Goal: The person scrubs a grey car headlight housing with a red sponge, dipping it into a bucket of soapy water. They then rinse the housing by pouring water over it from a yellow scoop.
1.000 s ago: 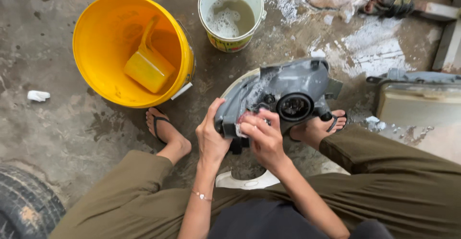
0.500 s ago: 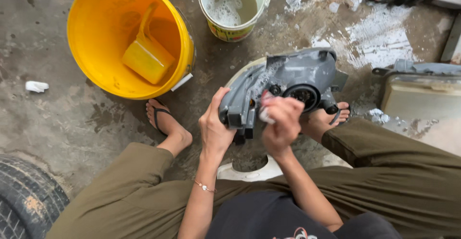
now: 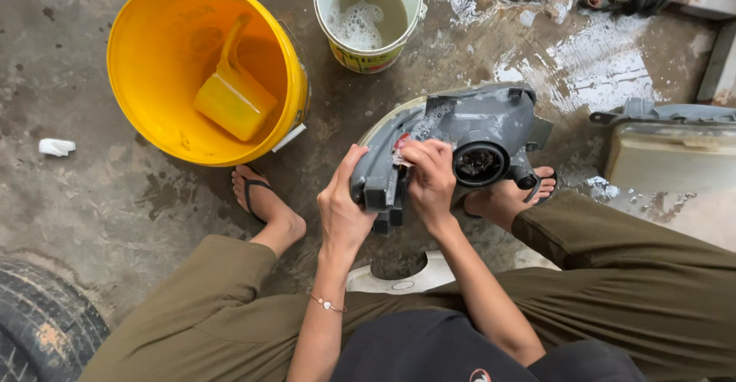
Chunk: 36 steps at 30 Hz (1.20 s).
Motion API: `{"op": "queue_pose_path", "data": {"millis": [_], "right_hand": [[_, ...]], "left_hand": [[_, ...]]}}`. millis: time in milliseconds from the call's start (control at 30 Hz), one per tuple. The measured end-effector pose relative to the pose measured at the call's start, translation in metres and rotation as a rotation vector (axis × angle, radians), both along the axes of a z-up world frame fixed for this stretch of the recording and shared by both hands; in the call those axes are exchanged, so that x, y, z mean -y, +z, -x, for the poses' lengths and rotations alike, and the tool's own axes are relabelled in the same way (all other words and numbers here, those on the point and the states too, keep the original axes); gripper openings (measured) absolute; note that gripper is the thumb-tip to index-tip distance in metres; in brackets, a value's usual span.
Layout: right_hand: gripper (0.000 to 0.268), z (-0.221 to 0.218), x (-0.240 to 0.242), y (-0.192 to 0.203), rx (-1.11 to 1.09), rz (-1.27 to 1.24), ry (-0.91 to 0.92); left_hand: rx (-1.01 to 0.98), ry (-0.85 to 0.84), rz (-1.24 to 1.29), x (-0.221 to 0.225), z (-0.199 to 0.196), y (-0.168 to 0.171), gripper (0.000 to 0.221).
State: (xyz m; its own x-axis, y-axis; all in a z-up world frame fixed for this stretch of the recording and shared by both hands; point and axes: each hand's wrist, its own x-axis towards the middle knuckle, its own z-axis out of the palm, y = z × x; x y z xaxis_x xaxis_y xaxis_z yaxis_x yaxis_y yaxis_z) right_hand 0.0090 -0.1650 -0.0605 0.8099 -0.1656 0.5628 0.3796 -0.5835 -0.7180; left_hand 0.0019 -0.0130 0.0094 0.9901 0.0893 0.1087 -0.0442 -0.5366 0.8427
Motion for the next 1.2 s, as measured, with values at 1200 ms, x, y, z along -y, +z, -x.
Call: {"op": "queue_pose_path", "data": {"millis": [1200], "right_hand": [[0.011,-0.063,0.098,-0.030,-0.143,0.983,0.213]], "left_hand": [[0.029,0.003,0.022,0.009,0.006,-0.003,0.066]]}}
